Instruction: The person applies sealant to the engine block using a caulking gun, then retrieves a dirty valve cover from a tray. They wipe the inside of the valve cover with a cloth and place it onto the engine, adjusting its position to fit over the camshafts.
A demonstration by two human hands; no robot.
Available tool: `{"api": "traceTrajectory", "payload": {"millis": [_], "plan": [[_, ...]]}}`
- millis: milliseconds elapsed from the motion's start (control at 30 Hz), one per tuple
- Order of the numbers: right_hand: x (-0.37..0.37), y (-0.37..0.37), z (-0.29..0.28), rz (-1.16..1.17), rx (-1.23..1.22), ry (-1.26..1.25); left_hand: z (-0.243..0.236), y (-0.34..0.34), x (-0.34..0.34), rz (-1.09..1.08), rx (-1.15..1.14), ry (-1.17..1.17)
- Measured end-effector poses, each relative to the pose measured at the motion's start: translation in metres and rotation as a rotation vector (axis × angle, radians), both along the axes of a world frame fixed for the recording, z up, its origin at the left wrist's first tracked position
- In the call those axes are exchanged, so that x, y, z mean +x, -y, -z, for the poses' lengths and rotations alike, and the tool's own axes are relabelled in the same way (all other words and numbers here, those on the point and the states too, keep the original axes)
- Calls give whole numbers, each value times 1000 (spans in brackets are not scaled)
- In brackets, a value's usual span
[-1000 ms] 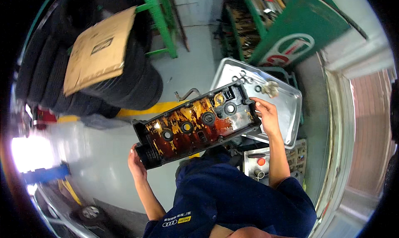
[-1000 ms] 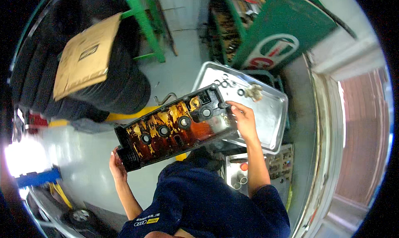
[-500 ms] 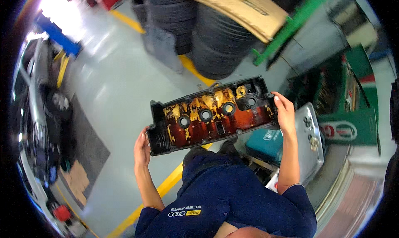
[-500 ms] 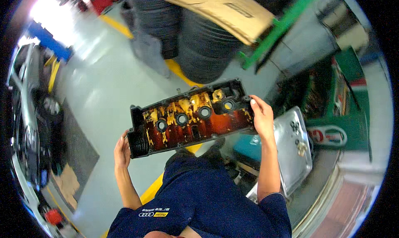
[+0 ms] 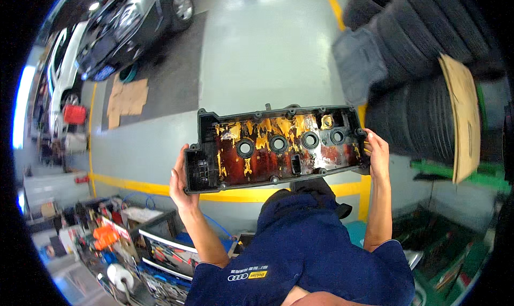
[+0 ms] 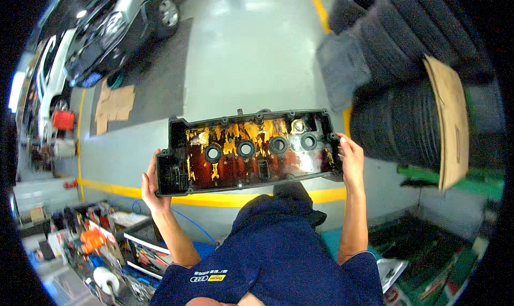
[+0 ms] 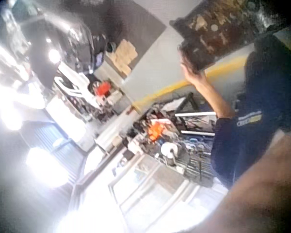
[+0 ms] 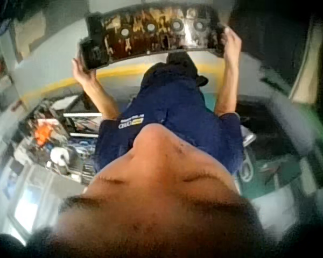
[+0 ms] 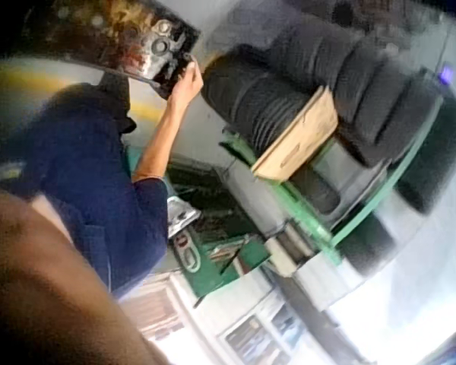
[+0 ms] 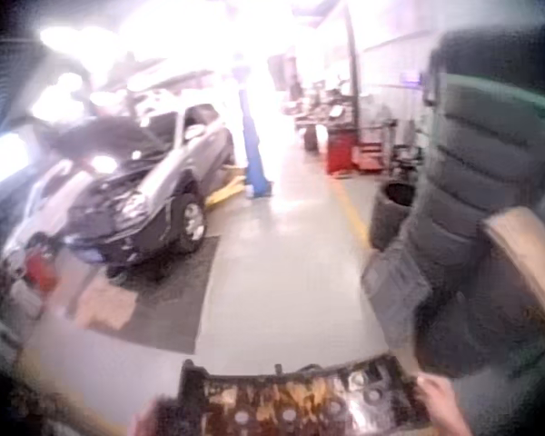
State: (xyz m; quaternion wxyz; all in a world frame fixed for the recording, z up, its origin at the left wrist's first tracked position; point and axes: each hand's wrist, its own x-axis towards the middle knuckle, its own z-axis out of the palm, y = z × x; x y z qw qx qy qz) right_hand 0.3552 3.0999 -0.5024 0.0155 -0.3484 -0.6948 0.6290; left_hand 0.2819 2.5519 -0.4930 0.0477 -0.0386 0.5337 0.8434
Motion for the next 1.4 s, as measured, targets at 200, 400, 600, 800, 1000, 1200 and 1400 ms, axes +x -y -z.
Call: {"api": "traceTrajectory", "payload": {"millis": [200, 400, 600, 800, 1000, 1200, 1400], "plan": [[-51, -58, 21, -83, -99, 48, -15, -59, 12, -102, -55, 54], [-83, -106, 41, -162, -132, 128, 4, -114, 15, -83, 16, 17], [-92, -121, 68, -208, -107, 90, 57, -133, 12, -141, 21, -14], [-63, -98, 66, -150, -28, 12, 101, -123, 21, -267, -14, -71], [-4, -72, 89, 16, 34, -222, 144, -93, 27, -171, -14, -238], [26, -60, 176, 136, 70, -477, 198, -85, 24, -136, -28, -489], [28, -44, 246, 123, -1, -553, 203, -74, 30, -89, -93, -536]]}}
